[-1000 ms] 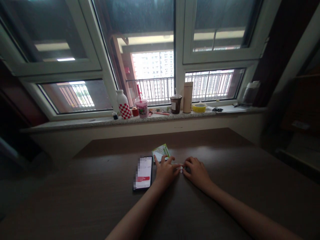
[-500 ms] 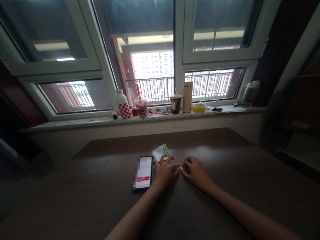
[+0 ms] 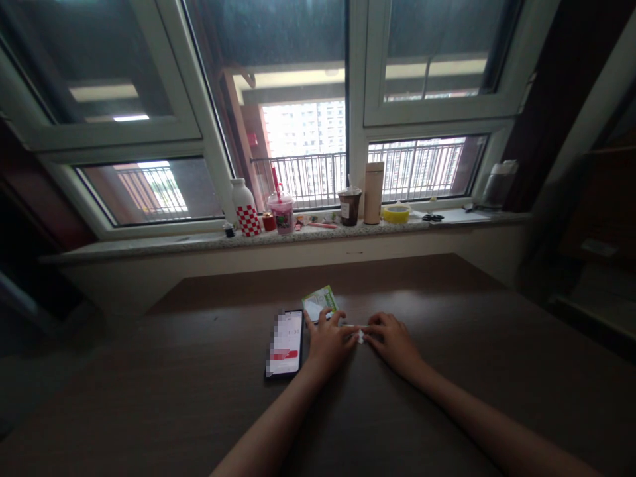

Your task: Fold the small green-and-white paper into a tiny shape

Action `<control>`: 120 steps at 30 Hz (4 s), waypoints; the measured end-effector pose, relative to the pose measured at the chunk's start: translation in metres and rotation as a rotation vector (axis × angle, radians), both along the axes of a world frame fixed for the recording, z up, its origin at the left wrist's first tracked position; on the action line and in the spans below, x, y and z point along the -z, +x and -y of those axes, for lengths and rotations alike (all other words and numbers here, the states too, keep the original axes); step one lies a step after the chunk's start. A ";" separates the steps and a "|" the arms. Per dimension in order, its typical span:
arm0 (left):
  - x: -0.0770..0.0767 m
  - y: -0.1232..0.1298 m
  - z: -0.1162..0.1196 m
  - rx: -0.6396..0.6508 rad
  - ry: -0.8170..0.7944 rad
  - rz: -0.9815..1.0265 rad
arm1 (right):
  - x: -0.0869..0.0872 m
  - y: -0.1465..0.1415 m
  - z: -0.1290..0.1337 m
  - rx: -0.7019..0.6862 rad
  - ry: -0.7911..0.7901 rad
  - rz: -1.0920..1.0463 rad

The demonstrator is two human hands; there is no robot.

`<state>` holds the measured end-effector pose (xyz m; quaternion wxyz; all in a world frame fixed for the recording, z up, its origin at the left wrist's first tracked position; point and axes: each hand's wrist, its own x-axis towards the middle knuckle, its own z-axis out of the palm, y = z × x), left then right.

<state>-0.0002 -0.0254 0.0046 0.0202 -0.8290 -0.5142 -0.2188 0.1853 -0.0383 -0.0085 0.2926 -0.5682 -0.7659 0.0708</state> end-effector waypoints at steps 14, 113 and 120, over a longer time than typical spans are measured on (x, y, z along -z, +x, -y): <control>-0.002 0.001 0.001 -0.010 -0.040 -0.003 | -0.005 -0.004 0.003 0.049 0.024 0.130; -0.007 0.001 0.003 0.050 -0.019 0.036 | -0.004 -0.003 0.002 0.105 0.000 0.030; -0.008 0.002 0.001 0.065 -0.039 -0.008 | -0.002 -0.004 0.002 0.100 0.012 0.030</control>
